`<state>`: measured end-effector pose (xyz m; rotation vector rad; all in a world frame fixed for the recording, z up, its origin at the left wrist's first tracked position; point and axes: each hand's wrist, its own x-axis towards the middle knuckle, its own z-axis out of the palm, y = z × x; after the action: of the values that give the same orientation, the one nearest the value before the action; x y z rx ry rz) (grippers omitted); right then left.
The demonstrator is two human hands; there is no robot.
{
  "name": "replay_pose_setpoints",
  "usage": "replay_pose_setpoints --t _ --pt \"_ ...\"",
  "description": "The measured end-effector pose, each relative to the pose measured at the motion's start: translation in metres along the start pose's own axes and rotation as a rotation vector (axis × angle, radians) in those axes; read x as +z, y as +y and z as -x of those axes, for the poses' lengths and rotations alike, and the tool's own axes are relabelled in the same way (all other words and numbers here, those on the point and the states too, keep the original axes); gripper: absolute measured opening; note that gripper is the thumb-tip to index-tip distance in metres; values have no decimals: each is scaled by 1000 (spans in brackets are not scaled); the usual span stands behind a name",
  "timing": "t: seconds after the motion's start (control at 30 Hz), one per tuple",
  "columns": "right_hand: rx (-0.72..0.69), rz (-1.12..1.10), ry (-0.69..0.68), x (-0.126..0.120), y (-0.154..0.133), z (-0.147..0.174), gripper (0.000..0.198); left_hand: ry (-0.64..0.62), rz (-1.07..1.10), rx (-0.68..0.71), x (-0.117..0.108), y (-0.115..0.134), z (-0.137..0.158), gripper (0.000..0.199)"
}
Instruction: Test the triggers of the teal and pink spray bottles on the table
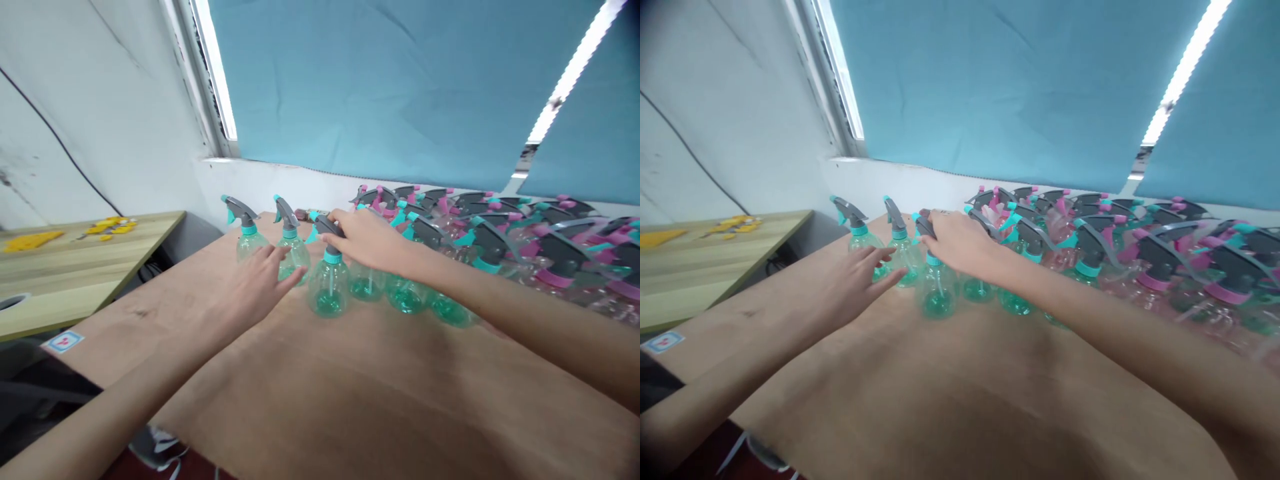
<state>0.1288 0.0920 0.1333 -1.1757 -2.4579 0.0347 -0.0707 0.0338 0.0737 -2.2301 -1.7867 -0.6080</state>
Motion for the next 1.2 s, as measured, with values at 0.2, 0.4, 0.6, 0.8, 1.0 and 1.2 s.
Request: replay_pose_setpoints --t 0.2,0.4,0.6,0.8,1.0,1.2 --pt "-5 -34 -13 -22 -11 62 33 -117 312 57 16 59 30 75" --pt "63 6 0 -49 1 131 33 -194 440 160 25 126 47 65" --pt "88 -249 -30 -65 47 197 40 -286 721 274 41 180 48 62" --pt "150 -487 30 -63 76 237 39 -295 921 398 64 227 36 62" --pt "378 -491 242 -56 87 237 23 -303 905 447 88 255 26 76" --pt "314 -632 382 -45 107 232 19 -246 933 493 106 264 12 81"
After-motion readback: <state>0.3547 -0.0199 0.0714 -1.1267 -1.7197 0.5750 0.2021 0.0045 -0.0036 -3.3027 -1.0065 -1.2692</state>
